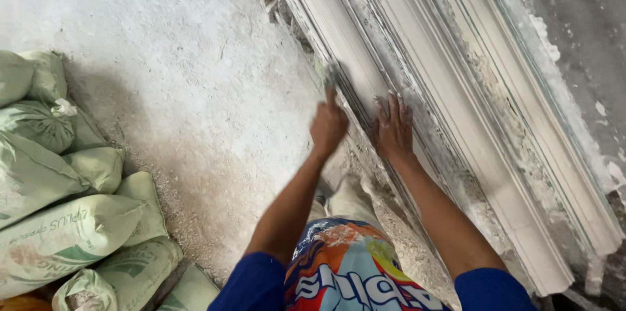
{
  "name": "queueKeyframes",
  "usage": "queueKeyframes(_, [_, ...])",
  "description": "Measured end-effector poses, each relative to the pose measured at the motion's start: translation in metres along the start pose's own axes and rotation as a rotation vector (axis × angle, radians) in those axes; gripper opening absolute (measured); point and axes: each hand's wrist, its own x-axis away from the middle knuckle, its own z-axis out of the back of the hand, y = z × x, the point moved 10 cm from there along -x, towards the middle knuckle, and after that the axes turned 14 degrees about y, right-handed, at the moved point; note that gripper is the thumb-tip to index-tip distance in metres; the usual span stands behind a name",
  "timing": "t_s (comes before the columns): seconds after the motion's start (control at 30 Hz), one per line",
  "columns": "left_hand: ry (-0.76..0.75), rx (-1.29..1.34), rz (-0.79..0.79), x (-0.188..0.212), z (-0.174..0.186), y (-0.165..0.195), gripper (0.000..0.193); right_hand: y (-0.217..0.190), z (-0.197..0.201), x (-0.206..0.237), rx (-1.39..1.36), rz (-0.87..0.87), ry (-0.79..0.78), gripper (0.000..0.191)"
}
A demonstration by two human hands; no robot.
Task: The person uses a small handheld scraper to remove dried plaster residue from decorative plaster molding pieces laid on the workshop floor, working the blade along the grooved profiles section by section and repositioning the moldings to reach new areas.
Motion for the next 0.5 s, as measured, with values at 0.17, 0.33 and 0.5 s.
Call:
queueKeyframes(0.17, [-0.052,-0.018,0.131,-0.087,0.0,-0.031,0.052,-0.004,-0.015,-0.012,0.001,0.017,0.025,0.051])
queueKeyframes(0.33, [-0.031,-0.02,0.068,-0.098,0.0,-0.036,0.063,0.001,-0.025,-0.019,-0.007,0.013,0.005,0.051])
queueKeyframes(0.5, [0.041,-0.095,0.117,-0.189,0.004,-0.056,0.048,-0.018,-0.046,-0.097,-0.068,0.11,0.048,0.055])
